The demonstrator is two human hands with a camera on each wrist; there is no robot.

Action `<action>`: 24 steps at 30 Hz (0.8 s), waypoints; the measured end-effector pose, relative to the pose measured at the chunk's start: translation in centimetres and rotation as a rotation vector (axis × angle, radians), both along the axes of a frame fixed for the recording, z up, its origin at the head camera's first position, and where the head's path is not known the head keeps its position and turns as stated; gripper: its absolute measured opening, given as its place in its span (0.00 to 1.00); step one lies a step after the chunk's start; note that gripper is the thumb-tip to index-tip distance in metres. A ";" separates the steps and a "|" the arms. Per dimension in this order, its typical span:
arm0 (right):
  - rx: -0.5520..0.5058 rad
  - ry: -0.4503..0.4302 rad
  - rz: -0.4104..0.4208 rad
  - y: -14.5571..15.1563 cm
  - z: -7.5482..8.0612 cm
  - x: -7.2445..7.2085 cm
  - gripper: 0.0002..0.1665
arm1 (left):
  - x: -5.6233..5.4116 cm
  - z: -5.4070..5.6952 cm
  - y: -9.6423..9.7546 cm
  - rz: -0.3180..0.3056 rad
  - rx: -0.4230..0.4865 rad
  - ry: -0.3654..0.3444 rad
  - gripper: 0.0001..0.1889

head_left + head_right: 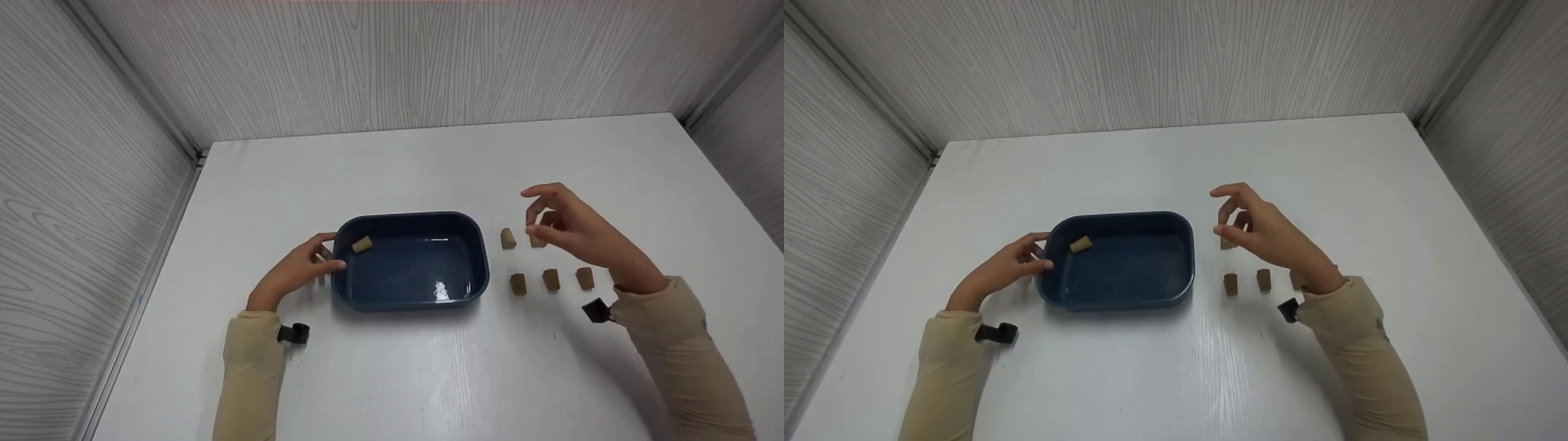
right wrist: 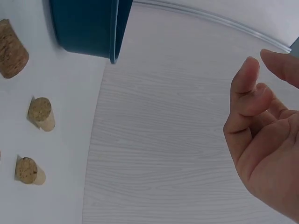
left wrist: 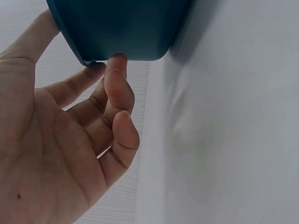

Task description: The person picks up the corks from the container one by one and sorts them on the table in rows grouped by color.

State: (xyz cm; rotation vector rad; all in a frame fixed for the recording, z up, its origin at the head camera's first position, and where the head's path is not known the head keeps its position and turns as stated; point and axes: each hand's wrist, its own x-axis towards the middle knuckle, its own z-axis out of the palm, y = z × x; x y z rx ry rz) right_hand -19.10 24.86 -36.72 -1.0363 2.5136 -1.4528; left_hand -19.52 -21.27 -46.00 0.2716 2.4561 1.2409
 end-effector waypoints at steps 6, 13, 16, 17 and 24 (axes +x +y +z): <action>0.041 -0.026 0.004 -1.9 0.9 -0.7 0.28 | 0.1 0.1 0.0 -0.001 0.005 -0.001 0.38; 0.035 -0.018 0.047 -4.2 1.4 -2.1 0.28 | -0.1 0.1 0.1 0.004 -0.014 0.004 0.38; 0.072 -0.010 0.058 -5.4 1.6 -2.6 0.28 | -0.1 0.0 0.1 0.002 -0.014 0.003 0.39; 0.092 -0.007 0.064 -5.8 1.6 -2.8 0.29 | -0.1 0.0 0.2 0.003 -0.011 0.002 0.39; 0.228 0.014 0.117 -8.6 1.6 -3.9 0.29 | 0.1 0.0 0.5 0.012 -0.015 -0.001 0.39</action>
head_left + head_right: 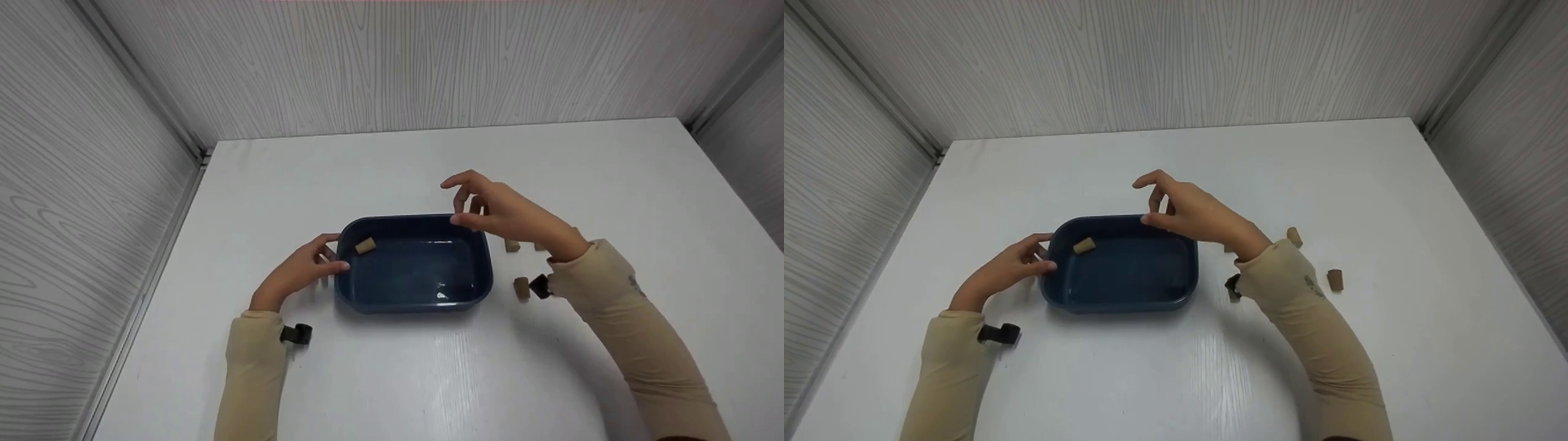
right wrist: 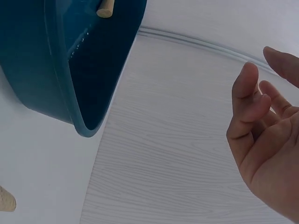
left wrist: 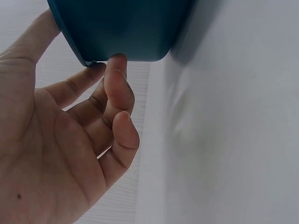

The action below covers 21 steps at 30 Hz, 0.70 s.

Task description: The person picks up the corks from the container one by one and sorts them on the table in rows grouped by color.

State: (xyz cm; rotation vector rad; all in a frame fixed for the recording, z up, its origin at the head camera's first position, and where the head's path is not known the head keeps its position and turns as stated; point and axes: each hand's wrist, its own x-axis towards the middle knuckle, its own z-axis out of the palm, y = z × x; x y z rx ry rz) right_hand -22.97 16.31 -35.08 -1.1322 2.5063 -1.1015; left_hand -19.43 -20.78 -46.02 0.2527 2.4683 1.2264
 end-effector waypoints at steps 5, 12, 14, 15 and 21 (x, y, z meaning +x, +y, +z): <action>0.044 -0.015 0.010 -1.4 -0.4 -0.8 0.28 | 0.1 0.2 0.1 -0.005 -0.004 -0.002 0.40; 0.048 -0.026 0.015 -3.3 -0.3 -1.8 0.29 | 0.0 0.2 0.0 -0.007 0.000 0.007 0.39; 0.044 -0.032 0.019 -3.8 -0.5 -1.9 0.29 | 0.0 0.2 0.0 -0.006 -0.001 0.005 0.40; 0.040 -0.033 0.026 -4.1 -0.6 -2.0 0.29 | 0.0 0.2 0.0 -0.009 -0.002 0.006 0.40; 0.026 -0.028 0.064 -5.5 -1.2 -2.4 0.28 | 0.1 0.3 0.3 -0.012 0.002 0.002 0.40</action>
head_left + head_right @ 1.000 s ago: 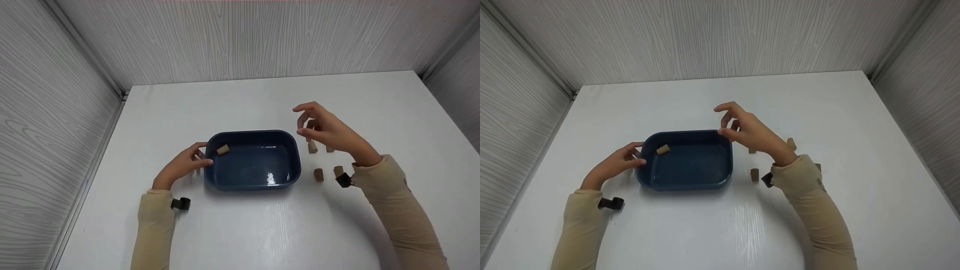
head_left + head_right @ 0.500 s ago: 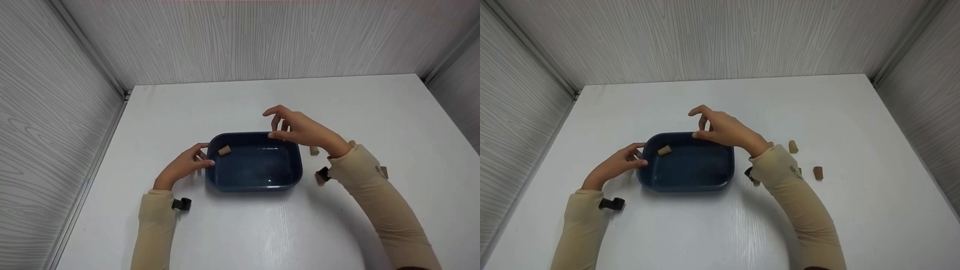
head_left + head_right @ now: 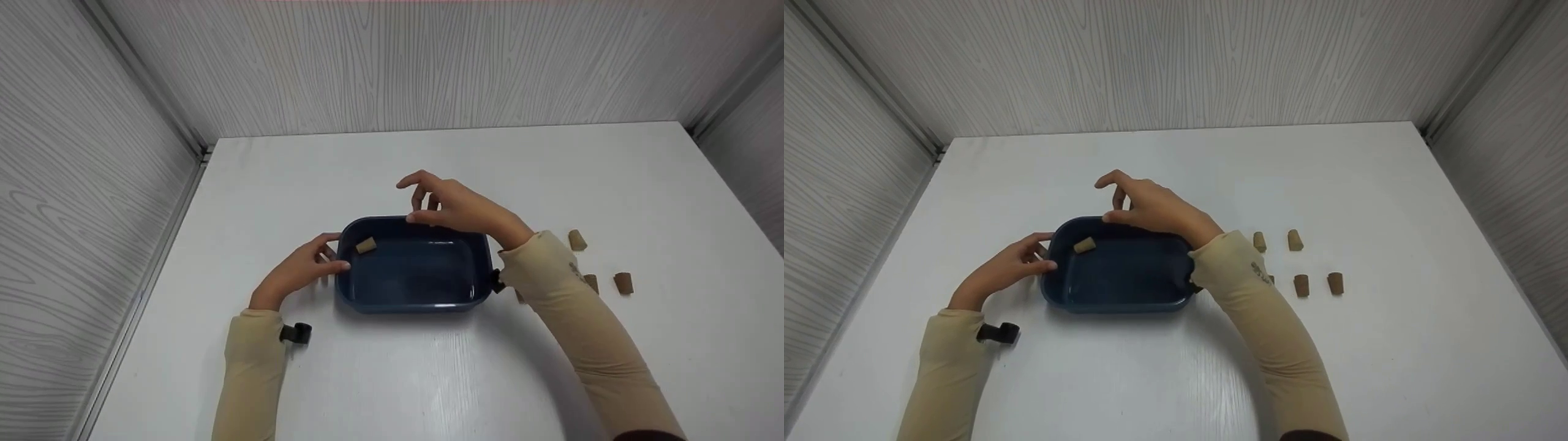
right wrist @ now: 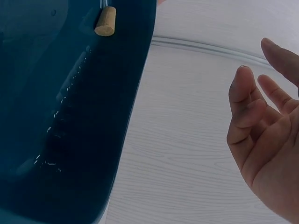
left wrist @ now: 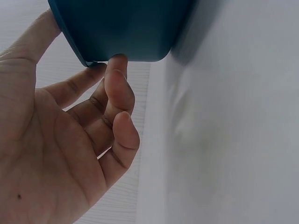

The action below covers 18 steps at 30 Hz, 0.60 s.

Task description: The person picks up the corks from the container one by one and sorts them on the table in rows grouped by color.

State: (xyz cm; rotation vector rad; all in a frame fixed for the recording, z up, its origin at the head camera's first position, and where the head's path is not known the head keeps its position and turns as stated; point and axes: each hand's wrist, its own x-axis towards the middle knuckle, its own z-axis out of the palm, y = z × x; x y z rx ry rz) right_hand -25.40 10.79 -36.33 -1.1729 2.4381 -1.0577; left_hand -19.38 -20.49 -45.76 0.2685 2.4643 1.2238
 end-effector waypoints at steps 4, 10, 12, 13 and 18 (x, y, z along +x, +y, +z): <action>0.015 -0.016 0.023 -0.9 -0.3 -0.4 0.28 | 0.0 0.1 0.1 0.007 0.002 -0.005 0.40; 0.052 -0.033 0.020 -2.3 -1.1 -1.1 0.29 | -0.1 0.1 0.1 0.006 0.007 -0.014 0.40; 0.080 -0.017 0.009 -2.8 -1.6 -1.4 0.29 | -0.1 0.1 0.1 0.005 0.008 -0.015 0.40; 0.102 -0.003 0.004 -3.1 -1.9 -1.5 0.29 | -0.1 0.1 0.1 0.004 0.010 -0.015 0.40; 0.207 0.045 -0.013 -4.3 -3.1 -2.1 0.29 | -0.1 -0.1 0.1 0.007 0.003 -0.010 0.36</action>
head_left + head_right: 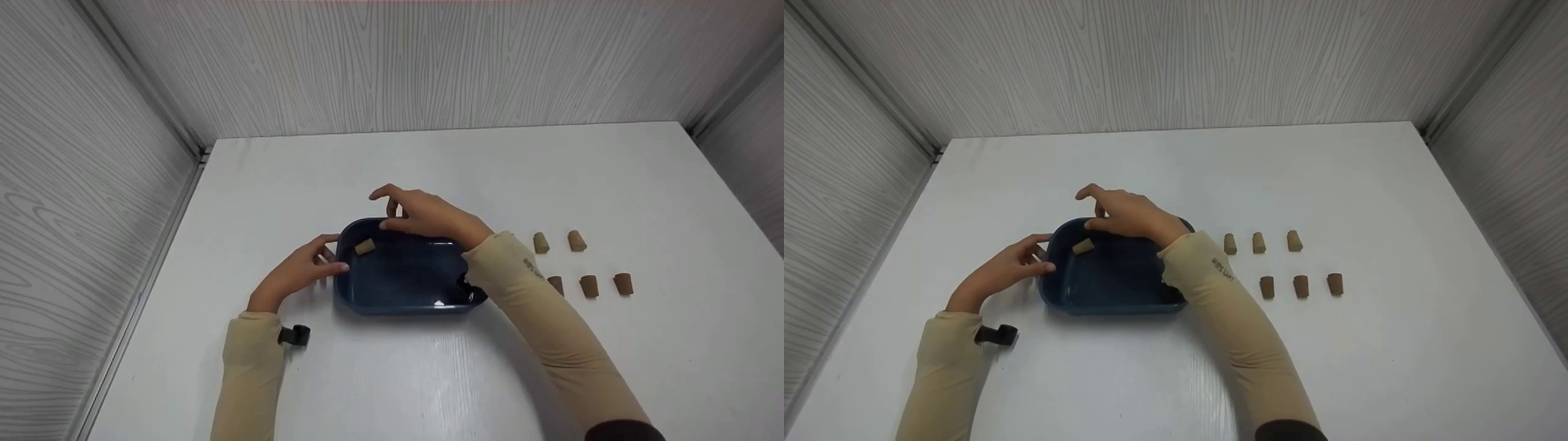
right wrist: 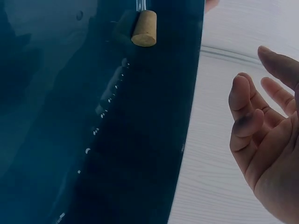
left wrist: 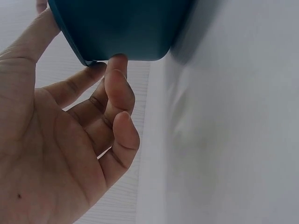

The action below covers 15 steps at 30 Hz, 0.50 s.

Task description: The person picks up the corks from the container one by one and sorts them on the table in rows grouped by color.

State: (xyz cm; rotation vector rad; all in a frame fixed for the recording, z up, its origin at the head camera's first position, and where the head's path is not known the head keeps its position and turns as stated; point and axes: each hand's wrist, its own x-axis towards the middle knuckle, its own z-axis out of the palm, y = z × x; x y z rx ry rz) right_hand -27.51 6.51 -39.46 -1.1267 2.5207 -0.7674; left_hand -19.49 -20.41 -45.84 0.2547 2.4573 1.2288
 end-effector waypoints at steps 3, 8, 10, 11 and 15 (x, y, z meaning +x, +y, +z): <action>0.018 0.001 0.003 -0.6 -0.5 -0.1 0.29 | 0.0 0.0 -0.2 0.000 -0.005 0.002 0.35; 0.045 0.012 0.014 -1.3 -1.5 -0.2 0.27 | 0.1 0.1 -0.4 -0.004 0.011 -0.002 0.38; 0.063 0.019 0.019 -1.5 -1.9 -0.2 0.26 | 0.1 0.1 -0.3 0.000 0.019 -0.008 0.37; 0.075 0.021 0.022 -1.6 -2.1 -0.1 0.26 | 0.1 0.1 -0.3 0.003 0.020 -0.011 0.37; 0.141 0.029 0.034 -1.8 -2.6 0.1 0.25 | 0.2 0.0 -0.1 0.012 0.014 -0.020 0.36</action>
